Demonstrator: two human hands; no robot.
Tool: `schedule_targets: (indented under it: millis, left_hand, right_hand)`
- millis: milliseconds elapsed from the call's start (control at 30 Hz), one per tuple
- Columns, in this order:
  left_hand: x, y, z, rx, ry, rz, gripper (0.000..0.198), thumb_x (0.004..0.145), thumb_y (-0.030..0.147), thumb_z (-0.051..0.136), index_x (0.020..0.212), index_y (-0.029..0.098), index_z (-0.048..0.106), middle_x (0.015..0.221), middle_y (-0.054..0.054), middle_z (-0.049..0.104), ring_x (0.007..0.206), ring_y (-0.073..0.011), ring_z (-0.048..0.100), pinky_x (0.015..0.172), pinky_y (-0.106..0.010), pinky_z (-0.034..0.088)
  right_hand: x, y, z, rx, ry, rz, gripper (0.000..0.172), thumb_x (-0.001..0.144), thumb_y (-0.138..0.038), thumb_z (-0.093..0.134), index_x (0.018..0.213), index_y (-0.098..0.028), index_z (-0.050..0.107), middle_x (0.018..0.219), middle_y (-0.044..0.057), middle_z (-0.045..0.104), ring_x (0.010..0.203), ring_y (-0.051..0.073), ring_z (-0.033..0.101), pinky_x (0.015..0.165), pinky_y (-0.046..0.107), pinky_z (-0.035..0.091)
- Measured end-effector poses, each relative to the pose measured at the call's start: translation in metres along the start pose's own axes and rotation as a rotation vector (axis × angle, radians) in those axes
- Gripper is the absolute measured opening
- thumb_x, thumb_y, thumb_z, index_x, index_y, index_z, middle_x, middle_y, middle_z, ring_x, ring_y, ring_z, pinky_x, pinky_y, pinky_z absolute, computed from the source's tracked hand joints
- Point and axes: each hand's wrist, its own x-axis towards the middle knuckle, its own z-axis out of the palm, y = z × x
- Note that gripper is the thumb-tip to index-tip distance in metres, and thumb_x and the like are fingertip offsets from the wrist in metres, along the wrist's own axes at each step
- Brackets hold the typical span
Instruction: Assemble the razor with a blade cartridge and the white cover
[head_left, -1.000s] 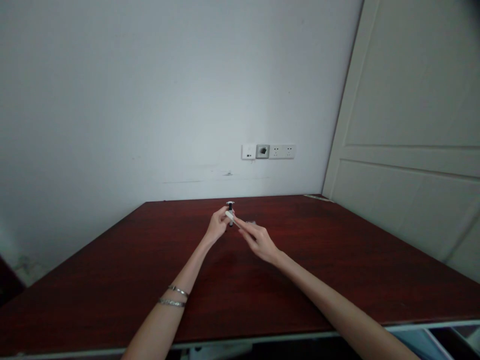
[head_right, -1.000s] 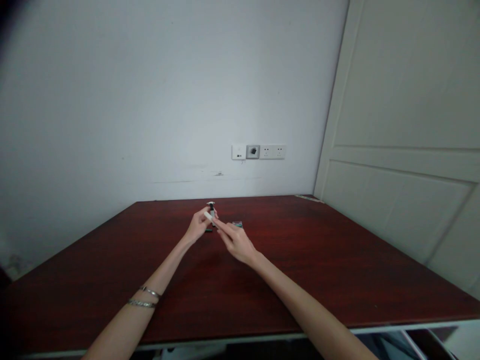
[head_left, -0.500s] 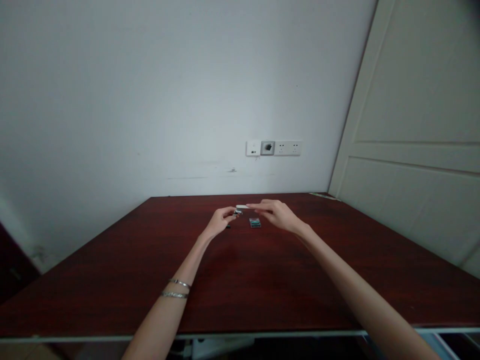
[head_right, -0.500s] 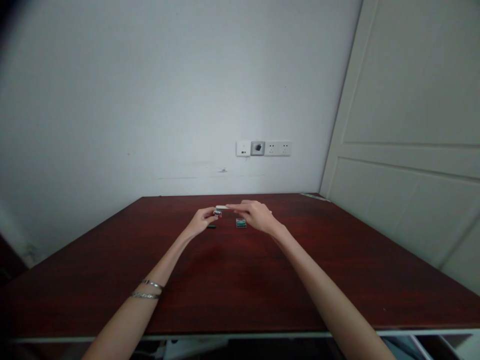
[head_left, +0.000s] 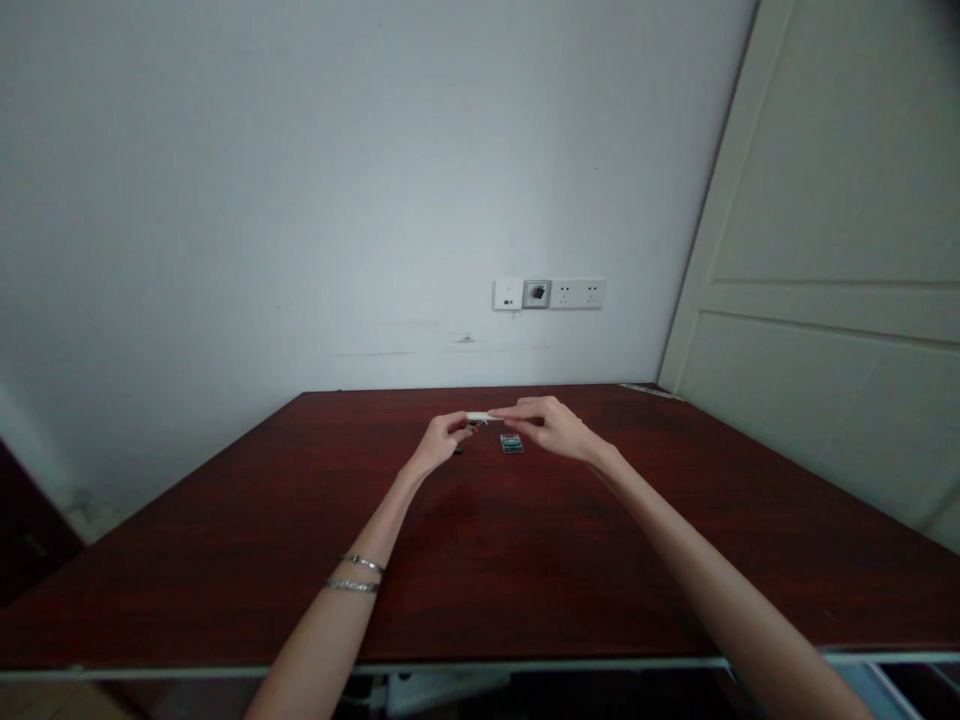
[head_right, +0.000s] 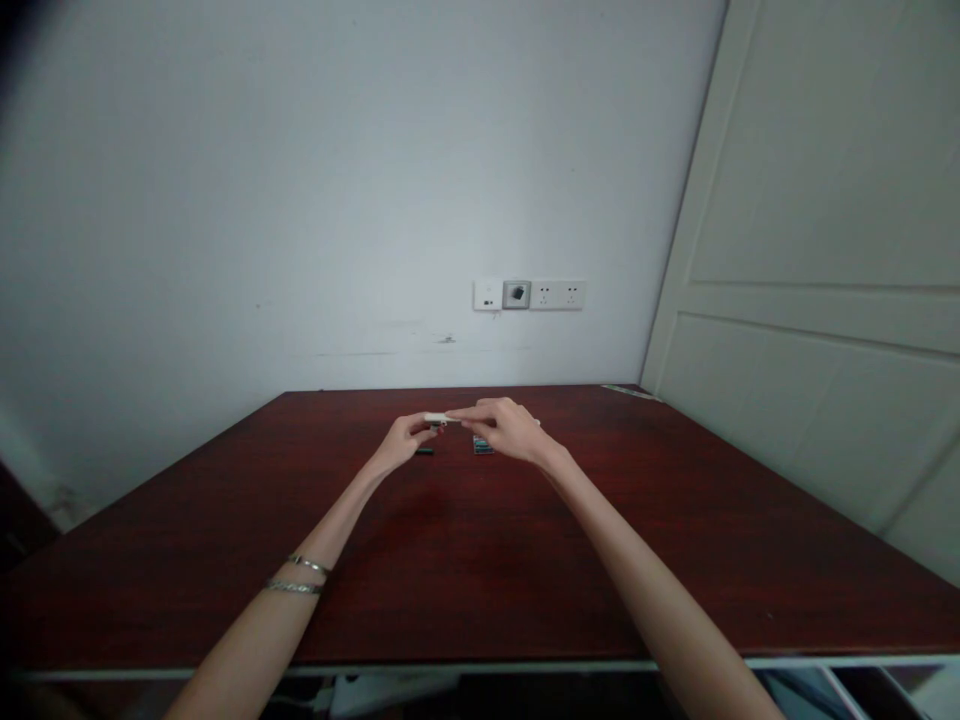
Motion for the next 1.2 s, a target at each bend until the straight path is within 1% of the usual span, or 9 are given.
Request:
schedule_targets:
  millis: [67, 200, 333, 500, 600, 667, 800, 1000, 1200]
  left_hand:
    - [0.000, 0.000, 0.000, 0.004, -0.012, 0.010, 0.017, 0.070, 0.014, 0.058, 0.085, 0.014, 0.067, 0.085, -0.006, 0.067, 0.083, -0.0178, 0.060, 0.081, -0.030, 0.044]
    - [0.000, -0.001, 0.000, 0.031, 0.000, 0.043, 0.018, 0.070, 0.013, 0.058, 0.086, 0.014, 0.066, 0.087, -0.006, 0.067, 0.085, -0.0182, 0.060, 0.081, -0.030, 0.044]
    - [0.001, -0.003, 0.000, -0.008, -0.005, 0.025, 0.014, 0.071, 0.014, 0.057, 0.083, 0.013, 0.064, 0.081, -0.005, 0.065, 0.080, -0.0164, 0.060, 0.079, -0.028, 0.045]
    - [0.001, -0.002, 0.001, -0.051, 0.009, 0.002, 0.011, 0.068, 0.013, 0.058, 0.079, 0.013, 0.061, 0.077, -0.003, 0.064, 0.077, -0.0152, 0.059, 0.076, -0.026, 0.044]
    - [0.002, 0.000, 0.001, -0.070, 0.021, -0.018, 0.010, 0.067, 0.013, 0.059, 0.076, 0.012, 0.061, 0.076, -0.003, 0.063, 0.075, -0.0148, 0.058, 0.072, -0.025, 0.044]
    - [0.002, 0.001, 0.001, -0.074, 0.019, -0.025, 0.010, 0.066, 0.012, 0.059, 0.075, 0.012, 0.061, 0.076, -0.003, 0.063, 0.075, -0.0144, 0.058, 0.072, -0.024, 0.044]
    - [0.001, 0.005, 0.002, -0.096, 0.032, -0.056, 0.015, 0.064, 0.013, 0.061, 0.079, 0.011, 0.062, 0.074, -0.003, 0.063, 0.070, -0.0135, 0.058, 0.067, -0.024, 0.045]
    - [-0.003, 0.015, 0.007, -0.180, -0.014, -0.138, 0.016, 0.064, 0.019, 0.064, 0.077, 0.010, 0.062, 0.071, -0.005, 0.063, 0.065, -0.0150, 0.060, 0.060, -0.025, 0.047]
    - [-0.005, 0.022, 0.010, -0.260, 0.026, -0.270, 0.024, 0.066, 0.023, 0.065, 0.086, 0.012, 0.059, 0.073, -0.005, 0.063, 0.061, -0.0160, 0.063, 0.054, -0.026, 0.050]
  right_hand:
    - [-0.001, -0.004, -0.001, -0.035, 0.033, 0.031, 0.033, 0.086, -0.026, 0.046, 0.117, -0.033, 0.057, 0.079, 0.002, 0.064, 0.066, 0.012, 0.054, 0.057, 0.021, 0.034]
    - [-0.002, -0.006, 0.000, -0.014, -0.044, -0.006, 0.033, 0.085, -0.025, 0.048, 0.115, -0.035, 0.058, 0.079, 0.000, 0.066, 0.067, 0.012, 0.056, 0.059, 0.021, 0.036]
    - [-0.003, 0.001, 0.004, 0.016, 0.111, 0.085, 0.032, 0.086, -0.027, 0.046, 0.116, -0.031, 0.059, 0.085, 0.003, 0.068, 0.072, 0.015, 0.058, 0.063, 0.025, 0.040]
    - [-0.007, 0.008, 0.009, 0.256, 0.033, 0.080, 0.031, 0.084, -0.030, 0.049, 0.111, -0.023, 0.063, 0.096, 0.005, 0.069, 0.078, 0.017, 0.061, 0.068, 0.027, 0.045]
    - [-0.008, 0.007, 0.011, 0.328, 0.082, 0.083, 0.032, 0.084, -0.029, 0.049, 0.111, -0.021, 0.063, 0.102, 0.005, 0.067, 0.082, 0.018, 0.061, 0.071, 0.029, 0.046]
    - [-0.008, 0.006, 0.012, 0.306, 0.107, 0.082, 0.032, 0.084, -0.029, 0.048, 0.112, -0.021, 0.062, 0.099, 0.005, 0.068, 0.079, 0.018, 0.060, 0.070, 0.029, 0.045]
    - [-0.006, 0.003, 0.015, 0.266, 0.026, 0.024, 0.031, 0.084, -0.028, 0.048, 0.112, -0.024, 0.062, 0.089, 0.004, 0.069, 0.069, 0.015, 0.058, 0.064, 0.026, 0.043]
    - [-0.002, 0.005, 0.028, 0.116, 0.293, 0.059, 0.035, 0.087, -0.027, 0.043, 0.119, -0.023, 0.057, 0.083, 0.006, 0.065, 0.066, 0.013, 0.054, 0.063, 0.024, 0.040]
    - [0.000, 0.001, 0.029, -0.030, 0.208, 0.043, 0.032, 0.088, -0.027, 0.043, 0.116, -0.028, 0.059, 0.076, 0.002, 0.061, 0.063, 0.011, 0.052, 0.059, 0.021, 0.036]
